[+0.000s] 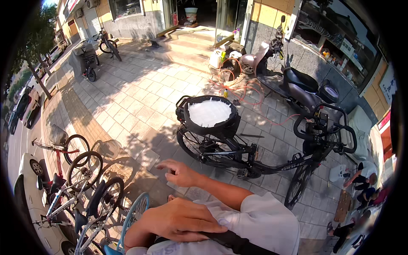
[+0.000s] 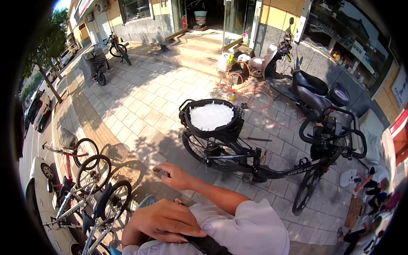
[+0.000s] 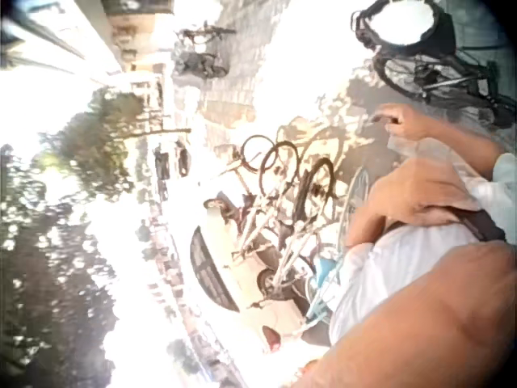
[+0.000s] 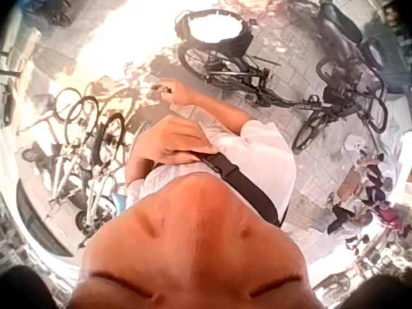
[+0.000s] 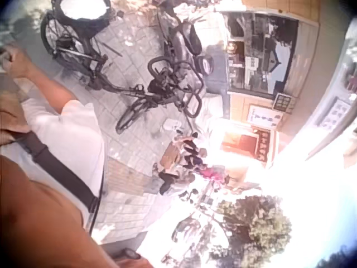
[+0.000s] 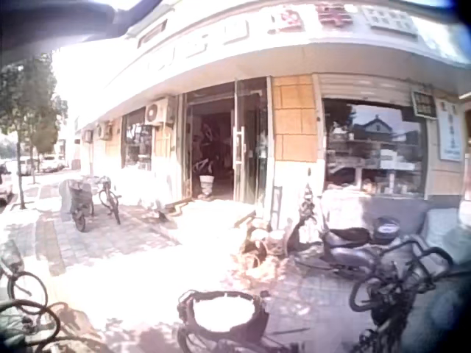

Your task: The person works on a white scooter parked on a sidewalk, using a manual screwdriver to remove screws from the seat area. They then retrieve a power drill and a toolbox from a nearby shop, select a drill bit, and use the drill to remove additional screws from the scooter's seat assembly.

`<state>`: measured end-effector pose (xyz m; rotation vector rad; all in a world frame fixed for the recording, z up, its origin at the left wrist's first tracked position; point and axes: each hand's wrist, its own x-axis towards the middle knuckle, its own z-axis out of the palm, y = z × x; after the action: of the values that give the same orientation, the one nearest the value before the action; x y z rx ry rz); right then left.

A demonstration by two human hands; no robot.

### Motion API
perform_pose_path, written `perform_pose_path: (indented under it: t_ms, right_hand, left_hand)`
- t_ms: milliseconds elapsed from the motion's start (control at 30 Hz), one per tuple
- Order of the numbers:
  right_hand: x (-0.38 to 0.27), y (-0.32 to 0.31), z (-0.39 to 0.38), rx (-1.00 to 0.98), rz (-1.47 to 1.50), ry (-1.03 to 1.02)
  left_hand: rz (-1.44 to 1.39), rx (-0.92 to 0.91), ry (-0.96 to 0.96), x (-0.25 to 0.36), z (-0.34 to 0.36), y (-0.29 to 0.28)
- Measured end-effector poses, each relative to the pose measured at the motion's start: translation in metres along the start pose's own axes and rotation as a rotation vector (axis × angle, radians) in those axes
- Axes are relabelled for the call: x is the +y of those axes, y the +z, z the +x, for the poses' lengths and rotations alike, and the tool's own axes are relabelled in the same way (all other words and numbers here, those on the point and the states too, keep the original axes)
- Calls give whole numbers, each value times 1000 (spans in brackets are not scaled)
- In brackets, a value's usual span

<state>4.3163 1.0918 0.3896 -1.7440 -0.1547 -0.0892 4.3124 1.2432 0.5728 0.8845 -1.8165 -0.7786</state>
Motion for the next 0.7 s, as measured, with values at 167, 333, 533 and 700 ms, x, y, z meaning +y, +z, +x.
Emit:
perform_pose_path:
  t_ms: [167, 333, 533, 700]
  right_hand:
    - [39, 11, 88, 236, 258, 200]
    - [95, 17, 182, 364, 299, 302]
    - [150, -37, 360, 378, 352, 383]
    - [169, -99, 525, 428, 363, 319]
  left_hand:
    - [-395, -144, 60, -54, -40, -152]
    - [-661, -318, 63, -134, -71, -291]
    - [-945, -59, -257, -280, -147, -472]
    - [-556, 1216, -996, -416, -333, -607]
